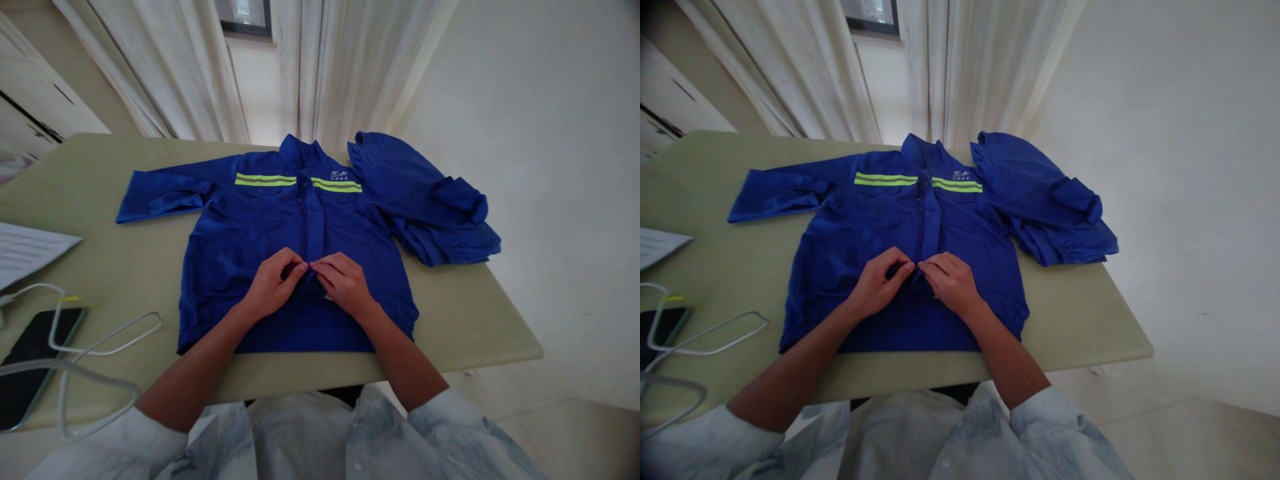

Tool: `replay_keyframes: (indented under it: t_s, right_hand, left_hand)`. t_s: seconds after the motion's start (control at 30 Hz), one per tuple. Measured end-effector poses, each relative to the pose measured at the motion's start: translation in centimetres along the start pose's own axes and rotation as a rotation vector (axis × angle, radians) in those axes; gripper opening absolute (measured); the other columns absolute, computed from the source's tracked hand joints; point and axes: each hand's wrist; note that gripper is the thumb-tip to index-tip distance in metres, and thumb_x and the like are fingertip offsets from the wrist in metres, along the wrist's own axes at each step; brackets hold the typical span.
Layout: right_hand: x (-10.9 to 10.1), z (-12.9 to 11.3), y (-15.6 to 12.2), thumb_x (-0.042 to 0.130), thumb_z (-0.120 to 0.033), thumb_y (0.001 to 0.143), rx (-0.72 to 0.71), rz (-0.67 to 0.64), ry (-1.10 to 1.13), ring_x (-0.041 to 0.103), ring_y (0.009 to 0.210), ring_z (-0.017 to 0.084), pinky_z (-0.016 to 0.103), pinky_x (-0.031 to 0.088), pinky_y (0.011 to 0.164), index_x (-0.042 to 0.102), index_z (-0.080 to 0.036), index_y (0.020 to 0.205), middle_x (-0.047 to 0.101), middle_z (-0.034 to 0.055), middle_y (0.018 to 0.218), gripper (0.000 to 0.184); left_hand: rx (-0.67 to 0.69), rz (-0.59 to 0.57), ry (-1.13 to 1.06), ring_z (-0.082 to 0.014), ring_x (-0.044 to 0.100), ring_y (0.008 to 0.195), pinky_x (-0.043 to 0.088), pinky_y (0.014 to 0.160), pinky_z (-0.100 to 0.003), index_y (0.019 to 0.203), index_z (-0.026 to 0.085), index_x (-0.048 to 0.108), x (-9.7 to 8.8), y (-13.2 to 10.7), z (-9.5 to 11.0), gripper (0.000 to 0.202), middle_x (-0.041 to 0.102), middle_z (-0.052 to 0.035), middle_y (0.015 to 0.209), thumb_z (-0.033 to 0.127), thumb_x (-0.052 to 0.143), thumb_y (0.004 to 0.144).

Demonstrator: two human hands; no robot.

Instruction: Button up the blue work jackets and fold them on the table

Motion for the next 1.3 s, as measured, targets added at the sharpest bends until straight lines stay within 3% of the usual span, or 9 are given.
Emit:
replay_keyframes:
  t_s: [0.17, 0.4, 0.77, 0.93, 1.13, 1.3]
  right_hand:
    - [-0.05, 0.09, -0.33, 0.061, -0.015, 0.102, 0.044, -0.007, 0.07, 0.068, 0.092, 0.021, 0.036, 0.059, 0.084, 0.075, -0.02, 0.113, 0.076, 0.0086, 0.102, 0.019]
    - [-0.05, 0.09, -0.27, 0.061, -0.013, 0.099, 0.053, 0.005, 0.092, 0.069, 0.092, 0.021, 0.036, 0.059, 0.084, 0.075, -0.021, 0.112, 0.075, 0.0079, 0.101, 0.02]
    - [-0.23, -0.28, -0.18, 0.06, -0.013, 0.102, -0.078, -0.046, -0.1, 0.068, 0.086, 0.02, 0.035, 0.058, 0.079, 0.076, -0.019, 0.113, 0.077, 0.0085, 0.099, 0.021]
    - [0.31, -0.21, -0.47, 0.06, -0.014, 0.102, -0.042, -0.045, -0.057, 0.069, 0.086, 0.021, 0.036, 0.059, 0.081, 0.077, -0.022, 0.113, 0.077, 0.0074, 0.1, 0.022]
    - [0.06, -0.08, -0.19, 0.062, -0.018, 0.1, 0.079, -0.019, 0.07, 0.069, 0.092, 0.021, 0.037, 0.059, 0.084, 0.076, -0.024, 0.112, 0.076, 0.0072, 0.1, 0.019]
    - [-0.41, -0.17, 0.22, 0.066, -0.021, 0.101, 0.069, -0.013, 0.171, 0.068, 0.097, 0.021, 0.036, 0.058, 0.088, 0.074, -0.022, 0.11, 0.074, 0.0085, 0.104, 0.012]
  left_hand:
    - [-0.019, 0.002, 0.03, -0.0143, 0.054, 0.072, 0.04, 0.068, -0.029, 0.085, 0.019, 0.061, -0.19, 0.14, -0.1, 0.032, 0.059, 0.0002, 0.079, 0.04, 0.05, 0.107]
    - [0.027, -0.079, -0.007, -0.0137, 0.053, 0.073, 0.039, 0.07, -0.029, 0.082, 0.019, 0.057, 0.01, 0.18, -0.34, 0.032, 0.056, 0.0015, 0.078, 0.037, 0.05, 0.108]
    - [0.097, -0.107, 0.037, -0.0179, 0.053, 0.078, 0.042, 0.075, -0.034, 0.08, 0.02, 0.057, -0.14, 0.11, -0.12, 0.034, 0.059, -0.0022, 0.078, 0.033, 0.044, 0.109]
    - [0.152, -0.093, 0.098, -0.0192, 0.052, 0.079, 0.043, 0.076, -0.035, 0.079, 0.021, 0.056, -0.16, -0.08, 0.47, 0.033, 0.06, -0.0036, 0.079, 0.032, 0.044, 0.108]
    - [0.058, 0.009, 0.062, -0.0176, 0.057, 0.078, 0.044, 0.075, -0.032, 0.083, 0.021, 0.06, -0.2, 0.2, 0.32, 0.031, 0.061, -0.0018, 0.079, 0.036, 0.049, 0.107]
    - [0.06, 0.043, 0.002, -0.0175, 0.062, 0.084, 0.047, 0.079, -0.031, 0.088, 0.02, 0.063, -0.25, 0.14, 0.14, 0.028, 0.067, -0.0029, 0.087, 0.039, 0.053, 0.106]
Point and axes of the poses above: each hand's wrist, its own y-axis towards the middle knuckle, its own x-axis out of the palm, z = x × y
